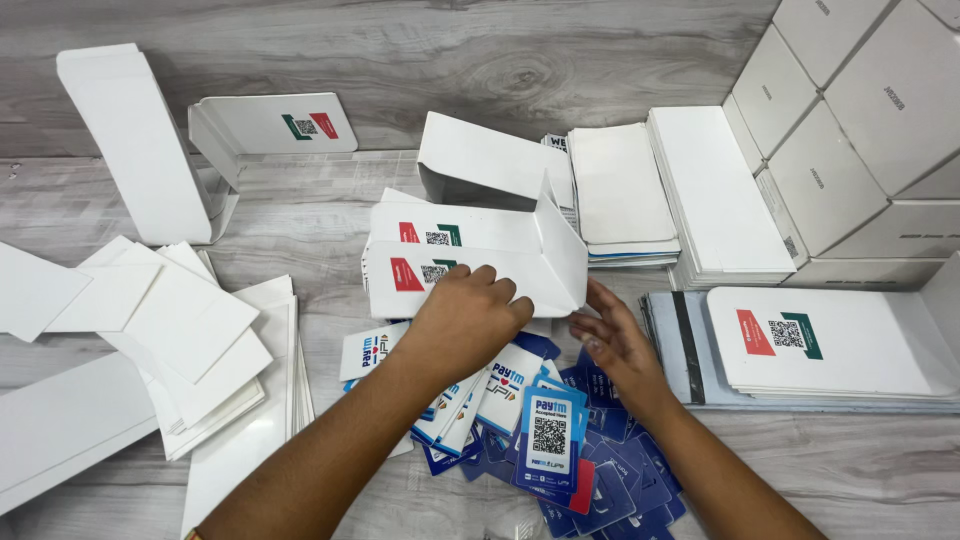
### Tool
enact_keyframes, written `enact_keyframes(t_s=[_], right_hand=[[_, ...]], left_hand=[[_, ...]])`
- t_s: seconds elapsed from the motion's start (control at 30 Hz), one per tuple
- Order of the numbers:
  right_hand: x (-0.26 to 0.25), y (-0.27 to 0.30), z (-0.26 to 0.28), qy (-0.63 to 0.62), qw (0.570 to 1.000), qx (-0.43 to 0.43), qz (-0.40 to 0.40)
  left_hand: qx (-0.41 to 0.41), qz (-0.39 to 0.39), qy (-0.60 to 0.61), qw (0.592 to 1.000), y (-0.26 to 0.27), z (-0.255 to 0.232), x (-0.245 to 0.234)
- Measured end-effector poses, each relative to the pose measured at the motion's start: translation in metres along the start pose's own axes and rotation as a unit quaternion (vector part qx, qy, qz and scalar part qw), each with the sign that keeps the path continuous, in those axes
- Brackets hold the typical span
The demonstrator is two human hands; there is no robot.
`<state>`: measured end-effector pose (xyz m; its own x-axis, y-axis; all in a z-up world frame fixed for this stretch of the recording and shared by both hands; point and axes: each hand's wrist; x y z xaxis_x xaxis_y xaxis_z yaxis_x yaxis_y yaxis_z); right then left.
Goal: The person sorts through a pile of small cards with QR codes and white paper sheets on a floor surface. They pick up cards, flip them, and place them into separate stacks, occasionally moving white sheets aside.
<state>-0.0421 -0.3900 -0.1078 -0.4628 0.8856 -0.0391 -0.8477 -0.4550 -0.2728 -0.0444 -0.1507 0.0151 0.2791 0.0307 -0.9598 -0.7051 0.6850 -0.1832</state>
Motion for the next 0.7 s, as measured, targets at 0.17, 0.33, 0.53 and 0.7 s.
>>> enact_keyframes(t_s=[0.17,0.33,0.53,0.7], right_hand=[[0.008,0.003,0.004,0.143,0.989,0.026,0.026],[0.009,0.0,0.008,0.148,0.988,0.037,0.022],[0.006,0.001,0.009,0.124,0.991,0.04,0.029],[0.006,0.001,0.012,0.094,0.994,0.03,0.049]], left_hand=[[-0.102,0.063,0.054,0.991,-0.019,0.017,0.022],[-0.25,0.077,0.054,0.964,-0.047,0.064,0.037],[-0.303,0.143,0.105,0.936,-0.056,0.073,0.047],[-0.284,-0.012,0.052,0.957,-0.048,0.062,0.035]])
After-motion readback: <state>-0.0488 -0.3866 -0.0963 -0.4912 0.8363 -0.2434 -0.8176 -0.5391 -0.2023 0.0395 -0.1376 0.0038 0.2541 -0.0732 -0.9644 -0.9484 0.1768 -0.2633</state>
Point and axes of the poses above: each hand's wrist, its own y-axis away from the middle knuckle, its own x-axis out of the palm, z = x × y, and after that the axes turned 8 degrees about z, right-handed
